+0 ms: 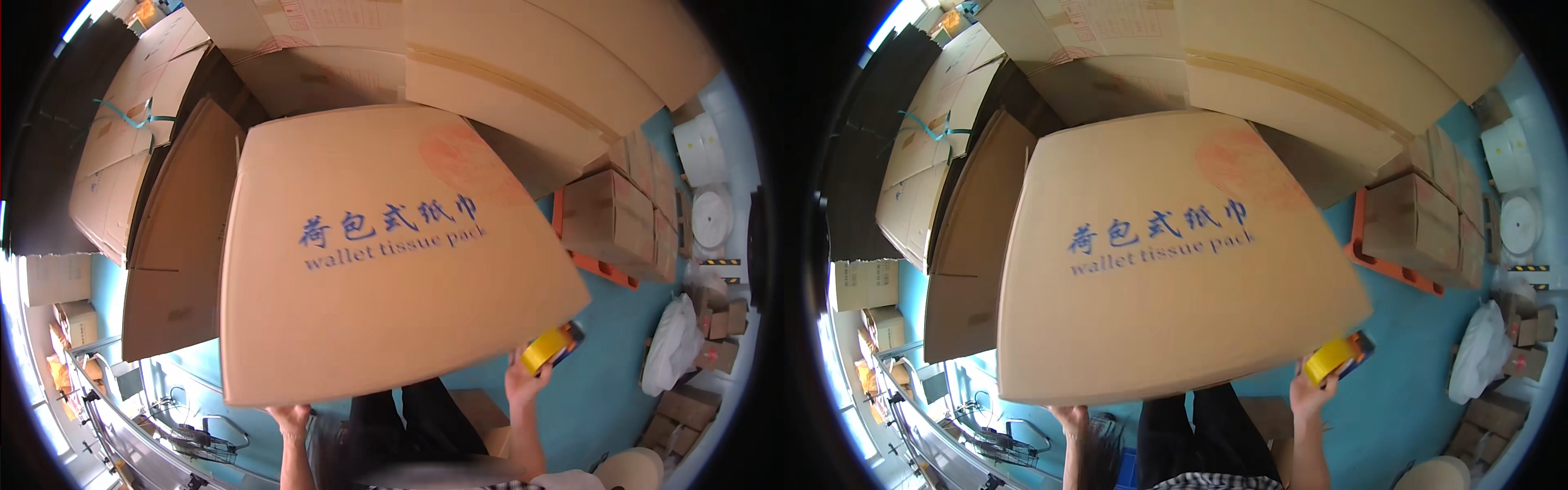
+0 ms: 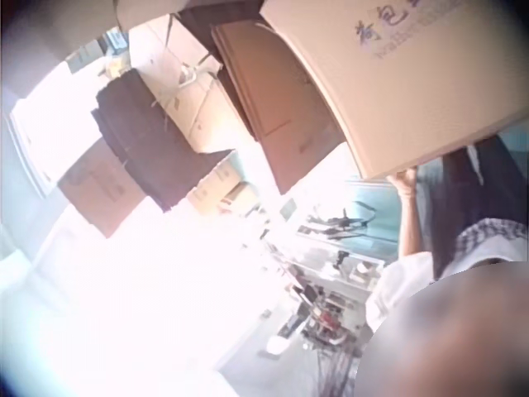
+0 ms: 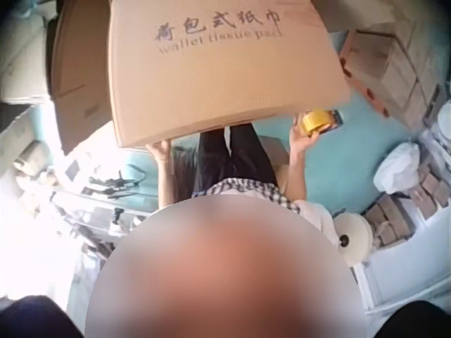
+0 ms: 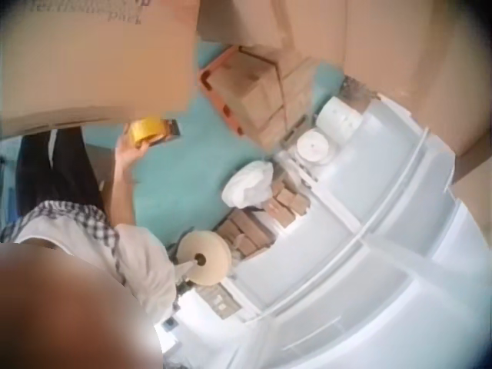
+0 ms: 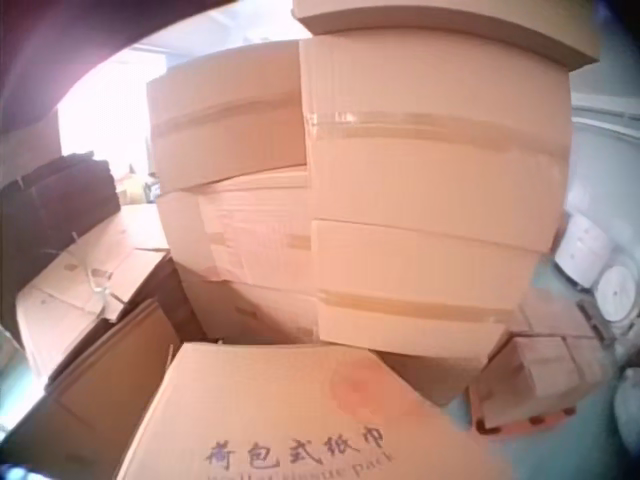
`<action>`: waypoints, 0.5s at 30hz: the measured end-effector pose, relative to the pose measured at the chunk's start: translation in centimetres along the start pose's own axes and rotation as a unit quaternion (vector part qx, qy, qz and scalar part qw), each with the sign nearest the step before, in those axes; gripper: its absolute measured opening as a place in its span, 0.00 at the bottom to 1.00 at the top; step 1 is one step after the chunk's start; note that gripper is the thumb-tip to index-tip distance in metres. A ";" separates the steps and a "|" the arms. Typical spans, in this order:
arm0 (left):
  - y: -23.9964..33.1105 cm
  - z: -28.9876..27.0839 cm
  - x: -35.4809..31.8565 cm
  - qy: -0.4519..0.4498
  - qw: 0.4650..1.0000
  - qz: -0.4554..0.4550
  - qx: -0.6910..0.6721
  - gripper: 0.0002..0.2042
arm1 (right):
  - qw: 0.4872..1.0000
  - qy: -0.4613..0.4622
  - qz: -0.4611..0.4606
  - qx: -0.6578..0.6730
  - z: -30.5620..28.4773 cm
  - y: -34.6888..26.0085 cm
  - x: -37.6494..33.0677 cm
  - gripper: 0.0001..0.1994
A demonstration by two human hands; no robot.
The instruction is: The person is assembling and taping cardboard boxes.
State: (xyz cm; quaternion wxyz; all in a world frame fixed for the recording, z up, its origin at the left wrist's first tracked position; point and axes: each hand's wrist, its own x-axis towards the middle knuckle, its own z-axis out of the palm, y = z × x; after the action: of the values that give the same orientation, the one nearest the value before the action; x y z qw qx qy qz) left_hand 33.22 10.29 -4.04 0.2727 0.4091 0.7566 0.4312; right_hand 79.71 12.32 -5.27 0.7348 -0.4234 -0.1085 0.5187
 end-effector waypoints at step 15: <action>-17.0 25.9 5.0 0.084 0.738 -0.637 -0.205 0.46 | 0.888 0.297 0.311 -0.161 -12.2 15.4 5.1 0.25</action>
State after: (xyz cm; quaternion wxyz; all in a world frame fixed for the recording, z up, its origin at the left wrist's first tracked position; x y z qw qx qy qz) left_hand 43.92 20.63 -31.67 0.4966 -0.2721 0.7535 0.3340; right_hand 78.91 12.07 -25.52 0.4554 -0.6821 0.1705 0.5462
